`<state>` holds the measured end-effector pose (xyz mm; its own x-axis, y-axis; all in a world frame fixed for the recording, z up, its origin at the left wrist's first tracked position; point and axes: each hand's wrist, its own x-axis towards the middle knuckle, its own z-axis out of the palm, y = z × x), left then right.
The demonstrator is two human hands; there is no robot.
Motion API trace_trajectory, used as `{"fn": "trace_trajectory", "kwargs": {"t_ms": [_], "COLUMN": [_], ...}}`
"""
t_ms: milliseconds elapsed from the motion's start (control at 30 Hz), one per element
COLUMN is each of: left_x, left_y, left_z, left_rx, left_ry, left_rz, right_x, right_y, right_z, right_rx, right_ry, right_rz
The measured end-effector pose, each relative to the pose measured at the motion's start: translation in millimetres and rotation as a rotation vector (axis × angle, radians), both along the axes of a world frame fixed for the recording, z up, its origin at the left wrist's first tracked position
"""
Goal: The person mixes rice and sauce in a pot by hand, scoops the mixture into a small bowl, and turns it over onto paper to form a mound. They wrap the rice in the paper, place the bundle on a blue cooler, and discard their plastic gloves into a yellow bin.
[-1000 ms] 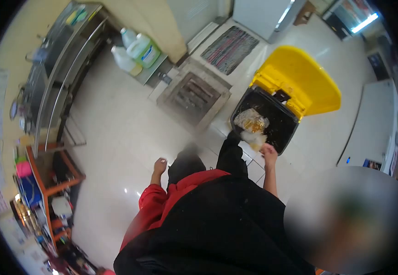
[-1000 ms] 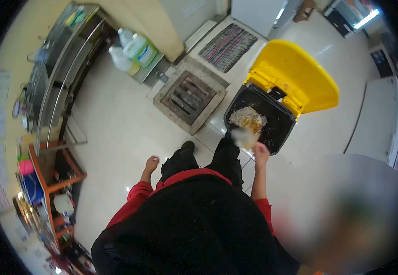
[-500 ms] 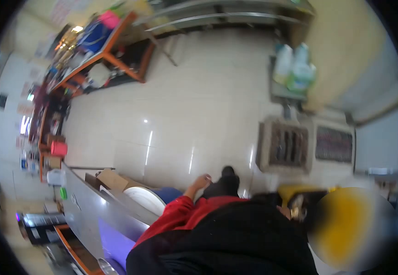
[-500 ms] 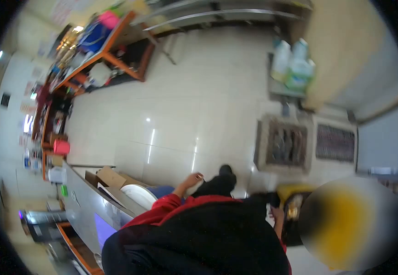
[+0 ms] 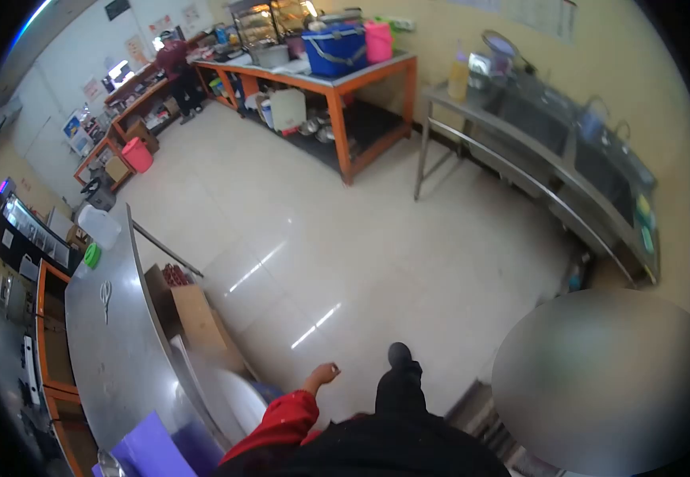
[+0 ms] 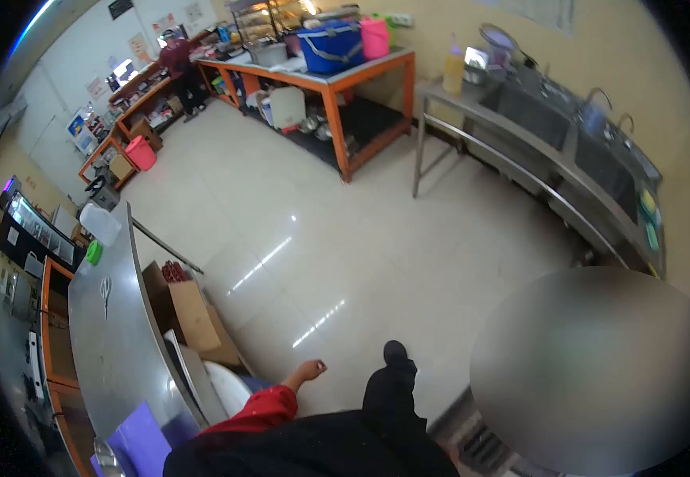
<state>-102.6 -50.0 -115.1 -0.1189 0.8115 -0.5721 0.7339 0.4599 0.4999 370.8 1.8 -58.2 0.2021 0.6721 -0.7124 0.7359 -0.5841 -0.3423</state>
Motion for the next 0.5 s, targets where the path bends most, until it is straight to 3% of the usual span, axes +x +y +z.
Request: {"fn": "trace_trajectory", "kwargs": {"t_ms": [167,267,367,433,500], "left_x": [-94.3,-149.9,-164.0,-175.2,-195.7], "left_y": [50.0,66.8,75.9,77.3,73.9], "left_z": [-6.3,-14.8,13.4,22.1,14.9], "left_rx": [0.027,0.061,0.094,0.151,0.191], "left_ry": [-0.026,-0.006,-0.034,-0.264,-0.398], "left_rz": [0.206,0.523,0.870,1.003,1.102], "right_x": [-89.2,-142.9,-195.2,-255.5,-347.8], "right_y": [171.0,279.5,387.4,469.7,546.4], "right_z": [-44.2,-69.1,-83.7,-86.0,-68.0], "right_rx": [-0.099,-0.168,-0.259,-0.087,0.297], "right_ry": [-0.054,-0.133,-0.362,-0.423,-0.142], "right_rz": [0.322,0.573,1.055,1.207,0.973]}}
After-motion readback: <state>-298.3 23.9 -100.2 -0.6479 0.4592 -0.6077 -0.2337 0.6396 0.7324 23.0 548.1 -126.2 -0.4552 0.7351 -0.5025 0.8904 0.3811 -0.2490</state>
